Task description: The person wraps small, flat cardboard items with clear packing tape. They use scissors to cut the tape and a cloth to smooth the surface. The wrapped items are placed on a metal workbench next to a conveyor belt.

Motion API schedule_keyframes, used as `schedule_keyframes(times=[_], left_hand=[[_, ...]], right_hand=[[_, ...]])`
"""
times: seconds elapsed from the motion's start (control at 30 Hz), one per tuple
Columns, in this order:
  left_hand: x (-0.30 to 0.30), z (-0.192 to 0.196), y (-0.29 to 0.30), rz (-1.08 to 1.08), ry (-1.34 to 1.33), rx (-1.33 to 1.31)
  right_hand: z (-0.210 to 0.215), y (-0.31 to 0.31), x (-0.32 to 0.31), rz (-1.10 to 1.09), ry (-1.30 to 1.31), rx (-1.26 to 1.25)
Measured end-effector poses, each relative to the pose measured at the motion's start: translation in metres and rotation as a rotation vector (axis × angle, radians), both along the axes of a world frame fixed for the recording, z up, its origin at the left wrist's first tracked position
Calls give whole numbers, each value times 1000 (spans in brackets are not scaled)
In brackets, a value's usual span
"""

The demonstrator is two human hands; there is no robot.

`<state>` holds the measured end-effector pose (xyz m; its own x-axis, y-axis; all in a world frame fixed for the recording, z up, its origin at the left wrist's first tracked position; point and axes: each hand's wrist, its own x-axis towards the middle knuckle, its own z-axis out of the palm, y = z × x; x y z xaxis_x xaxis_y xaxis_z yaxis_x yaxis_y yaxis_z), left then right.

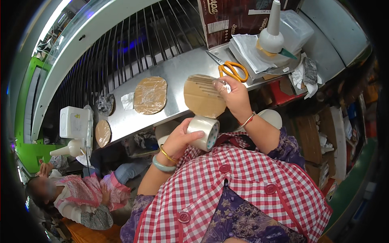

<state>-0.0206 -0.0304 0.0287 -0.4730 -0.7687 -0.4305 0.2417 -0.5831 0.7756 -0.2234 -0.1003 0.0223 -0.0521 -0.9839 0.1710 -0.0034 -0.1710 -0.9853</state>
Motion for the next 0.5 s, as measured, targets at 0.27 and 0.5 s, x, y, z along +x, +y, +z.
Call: schedule_keyframes(times=[0.27, 0.5], left_hand=[[22, -6, -15, 317, -403, -391], [-5, 59, -41, 86, -777, -1207]], right_hand=[[24, 5, -6, 279, 82, 85], [37, 7, 8, 509, -86, 97]])
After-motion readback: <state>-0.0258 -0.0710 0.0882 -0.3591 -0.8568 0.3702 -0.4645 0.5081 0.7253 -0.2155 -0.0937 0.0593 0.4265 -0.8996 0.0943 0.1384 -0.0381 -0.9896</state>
